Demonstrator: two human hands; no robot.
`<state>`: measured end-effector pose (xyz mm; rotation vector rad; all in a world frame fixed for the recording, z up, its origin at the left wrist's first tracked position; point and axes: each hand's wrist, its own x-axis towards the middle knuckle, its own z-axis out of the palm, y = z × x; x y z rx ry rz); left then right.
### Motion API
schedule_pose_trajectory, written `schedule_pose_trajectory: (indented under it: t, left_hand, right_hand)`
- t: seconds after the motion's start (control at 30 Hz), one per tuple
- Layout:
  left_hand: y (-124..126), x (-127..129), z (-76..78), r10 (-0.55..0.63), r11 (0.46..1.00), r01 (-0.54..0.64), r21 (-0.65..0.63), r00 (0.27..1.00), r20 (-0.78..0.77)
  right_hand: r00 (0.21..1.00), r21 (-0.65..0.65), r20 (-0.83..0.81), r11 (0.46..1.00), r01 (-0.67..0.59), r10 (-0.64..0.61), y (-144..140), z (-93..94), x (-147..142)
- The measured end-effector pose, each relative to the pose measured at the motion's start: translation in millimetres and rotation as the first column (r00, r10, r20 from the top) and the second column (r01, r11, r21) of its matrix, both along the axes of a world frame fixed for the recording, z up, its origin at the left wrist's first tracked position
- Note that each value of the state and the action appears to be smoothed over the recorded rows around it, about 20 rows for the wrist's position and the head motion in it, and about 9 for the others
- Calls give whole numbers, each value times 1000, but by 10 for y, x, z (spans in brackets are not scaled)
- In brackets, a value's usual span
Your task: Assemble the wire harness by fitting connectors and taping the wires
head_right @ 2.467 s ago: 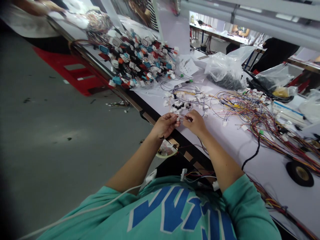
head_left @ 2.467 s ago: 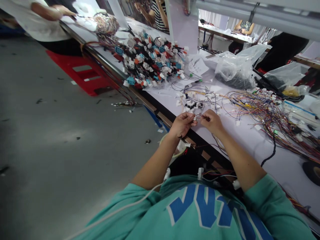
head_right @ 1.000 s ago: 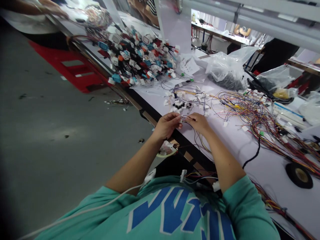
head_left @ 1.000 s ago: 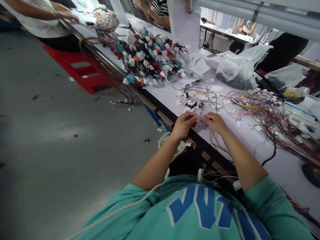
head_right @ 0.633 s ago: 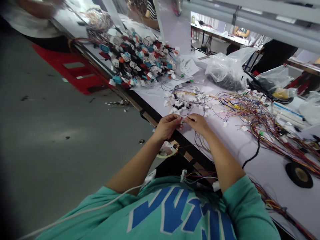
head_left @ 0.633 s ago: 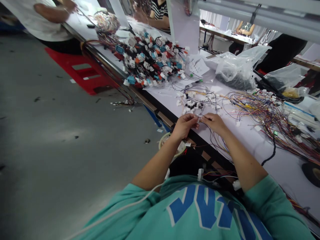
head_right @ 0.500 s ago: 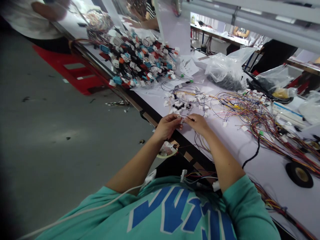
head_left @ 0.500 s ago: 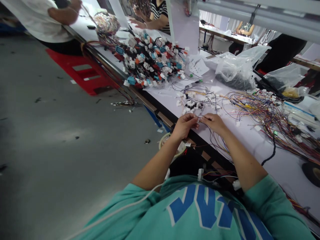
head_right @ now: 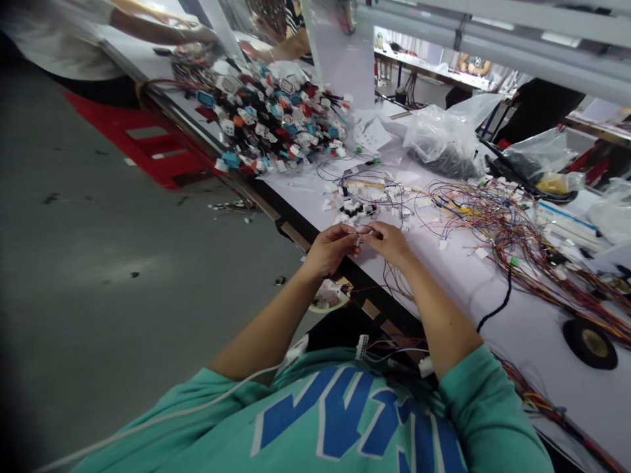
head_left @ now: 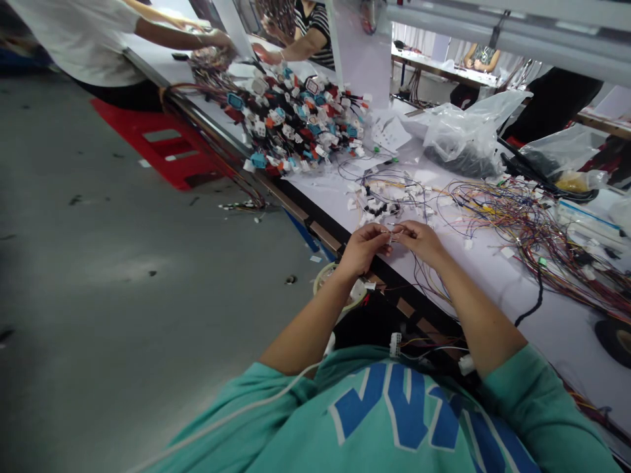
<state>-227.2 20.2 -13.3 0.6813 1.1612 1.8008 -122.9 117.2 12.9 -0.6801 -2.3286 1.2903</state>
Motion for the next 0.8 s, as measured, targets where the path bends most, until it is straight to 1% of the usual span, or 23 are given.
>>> schedule_pose_trajectory:
  t: [0.1,0.23,0.37,0.43,0.5,0.53,0.6,0.7,0.8]
  left_hand:
    - [0,6,-2,8,1000,-8,15,1000,-2]
    - [-6,22,8,26,999,-26,39,1000,3]
    - [-8,25,11,27,999,-27,35,1000,5]
    - [-6,18,4,27,999,-27,28,1000,13]
    - [-3,9,-7,19,1000,-19,21,1000,-3]
    - [-3,6,-14,14,1000,-13,18,1000,-22]
    - [-5,0,-29,-1,1000,2,16,998,-64]
    - [-10,-1,-42,-41,999,42,4,995,-90]
    - [-10,-2,-34,-69,998,68,-17,996,-54]
  right_hand:
    - [1000,-9,-13,1000,25,-26,-14,3,-8]
    - [998,31,15,997,66,-66,-32,38,-9]
    - [996,57,52,996,67,-70,-28,49,-11]
    - [994,113,60,990,82,-89,-23,39,-13]
    - [988,228,93,969,100,-124,-27,27,-12]
    - [981,302,127,948,100,-144,-33,23,-9]
    - [958,458,221,887,64,-183,-54,23,3]
    - [915,654,333,755,-51,-227,-89,35,30]
    - [907,767,348,629,-130,-236,-105,38,54]
